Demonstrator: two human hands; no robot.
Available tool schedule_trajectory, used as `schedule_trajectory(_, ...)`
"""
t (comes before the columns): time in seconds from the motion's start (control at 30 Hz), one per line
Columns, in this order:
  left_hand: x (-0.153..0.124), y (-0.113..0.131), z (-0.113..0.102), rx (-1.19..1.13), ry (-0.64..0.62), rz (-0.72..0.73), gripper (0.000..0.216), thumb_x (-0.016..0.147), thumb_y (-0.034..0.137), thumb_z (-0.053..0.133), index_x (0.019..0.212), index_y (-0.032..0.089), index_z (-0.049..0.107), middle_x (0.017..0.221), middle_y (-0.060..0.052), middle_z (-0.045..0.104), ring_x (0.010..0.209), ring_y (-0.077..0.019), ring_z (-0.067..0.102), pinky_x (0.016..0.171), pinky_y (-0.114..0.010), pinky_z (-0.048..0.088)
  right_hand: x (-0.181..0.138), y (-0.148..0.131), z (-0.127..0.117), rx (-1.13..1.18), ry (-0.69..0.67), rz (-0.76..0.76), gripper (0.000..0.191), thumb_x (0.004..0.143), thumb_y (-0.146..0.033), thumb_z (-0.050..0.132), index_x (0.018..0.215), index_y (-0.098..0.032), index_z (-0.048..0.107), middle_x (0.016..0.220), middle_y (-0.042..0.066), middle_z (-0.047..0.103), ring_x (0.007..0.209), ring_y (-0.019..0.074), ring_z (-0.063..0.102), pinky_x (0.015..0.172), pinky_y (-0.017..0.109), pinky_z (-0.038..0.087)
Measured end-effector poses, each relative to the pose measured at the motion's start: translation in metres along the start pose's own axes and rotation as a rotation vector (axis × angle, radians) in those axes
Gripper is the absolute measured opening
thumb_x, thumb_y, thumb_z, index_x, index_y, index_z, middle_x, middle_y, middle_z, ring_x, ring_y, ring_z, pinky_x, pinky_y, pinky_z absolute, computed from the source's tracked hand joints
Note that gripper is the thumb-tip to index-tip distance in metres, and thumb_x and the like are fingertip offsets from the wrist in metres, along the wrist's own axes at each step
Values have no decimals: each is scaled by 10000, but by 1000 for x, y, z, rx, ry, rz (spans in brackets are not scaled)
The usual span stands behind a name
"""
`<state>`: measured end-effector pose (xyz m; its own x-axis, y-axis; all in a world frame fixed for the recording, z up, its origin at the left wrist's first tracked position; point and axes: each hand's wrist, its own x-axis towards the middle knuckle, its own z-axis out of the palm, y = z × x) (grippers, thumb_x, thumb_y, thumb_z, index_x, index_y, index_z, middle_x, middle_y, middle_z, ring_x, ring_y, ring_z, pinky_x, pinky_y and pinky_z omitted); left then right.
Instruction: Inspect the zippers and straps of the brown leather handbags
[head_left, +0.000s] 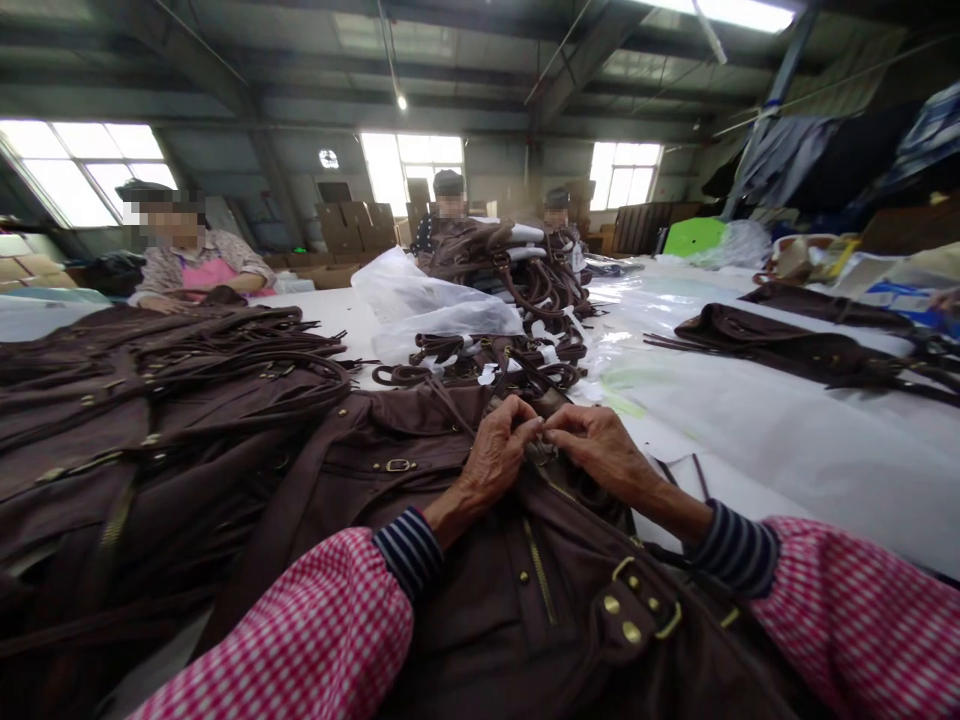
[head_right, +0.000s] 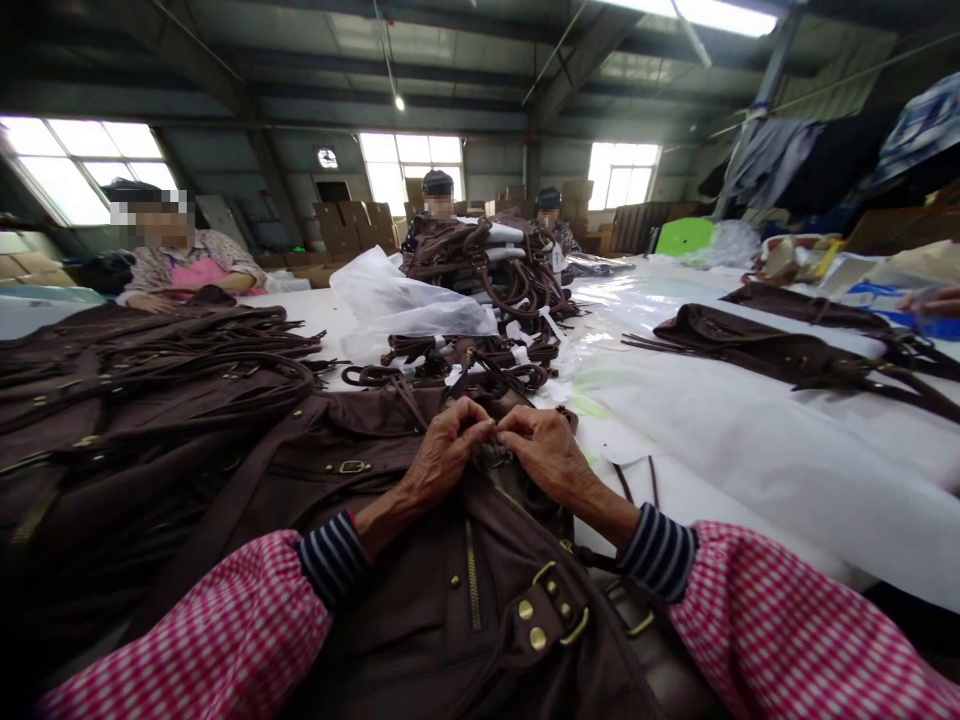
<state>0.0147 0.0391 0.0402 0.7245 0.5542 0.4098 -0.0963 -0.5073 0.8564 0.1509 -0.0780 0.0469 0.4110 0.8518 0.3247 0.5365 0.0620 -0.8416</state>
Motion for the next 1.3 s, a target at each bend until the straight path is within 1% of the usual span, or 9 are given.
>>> schedule_trajectory(0.1,0,-3,0,-59,-4,-42,205,943,353,559,849,171,566,758,11,577,643,-112,512,601,-219,418,0,-1,0,19,119,-92,118,843,-281,664,798,-189,722,832,27,694,780,180,616,730,290,474)
schedule_trajectory(0.17,0,-5,-1,-54,-9,-48,225,947,381,571,862,172,569,762,10,577,639,-109,512,591,-213,422,2,-3,1,54,95,-137,107,847,-273,665,802,-193,719,901,35,709,855,190,630,793,297,476)
schedule_trajectory(0.3,0,-6,-4,-38,-20,-75,237,945,402,590,878,174,576,765,13,580,654,-110,532,600,-209,440,4,-5,1,97,-52,-90,116,863,-262,650,785,-195,706,737,-10,670,711,158,593,698,275,446)
schedule_trajectory(0.43,-1,-2,-4,-38,-33,-87,271,938,426,602,855,170,574,767,17,572,626,-100,520,576,-204,439,2,0,-3,174,-36,-62,112,871,-250,636,790,-195,692,731,-12,679,699,160,612,692,272,455)
schedule_trajectory(0.57,-1,0,-6,34,-56,-72,252,931,407,610,851,168,585,734,30,541,601,-97,496,572,-211,427,0,4,-11,-25,-108,-105,110,852,-206,632,761,-198,692,719,-14,668,696,161,596,690,278,425)
schedule_trajectory(0.83,2,5,-6,569,-149,47,148,883,137,540,987,191,631,1070,-57,600,1023,-208,597,947,-330,461,-2,10,-28,-403,-80,-100,121,912,-222,570,801,-208,617,720,-4,634,719,177,581,707,297,357)
schedule_trajectory(1.0,11,7,4,800,-259,-75,196,881,253,627,1067,195,649,1057,-66,603,989,-250,617,883,-351,473,-1,22,-36,-410,-108,-128,120,932,-213,534,828,-211,593,724,-8,630,717,170,574,692,285,340)
schedule_trajectory(1.2,15,12,-2,765,-256,-87,83,837,141,618,904,188,631,847,-1,649,818,-178,616,755,-268,452,3,22,-37,-380,-88,-109,110,918,-215,554,821,-212,607,714,-8,648,703,171,583,684,285,331)
schedule_trajectory(1.3,12,10,-6,722,-241,-82,75,855,127,599,897,172,641,860,-4,673,814,-153,624,750,-240,451,4,19,-39,-366,-75,-98,119,916,-229,559,807,-213,605,702,-6,652,697,177,582,683,290,329)
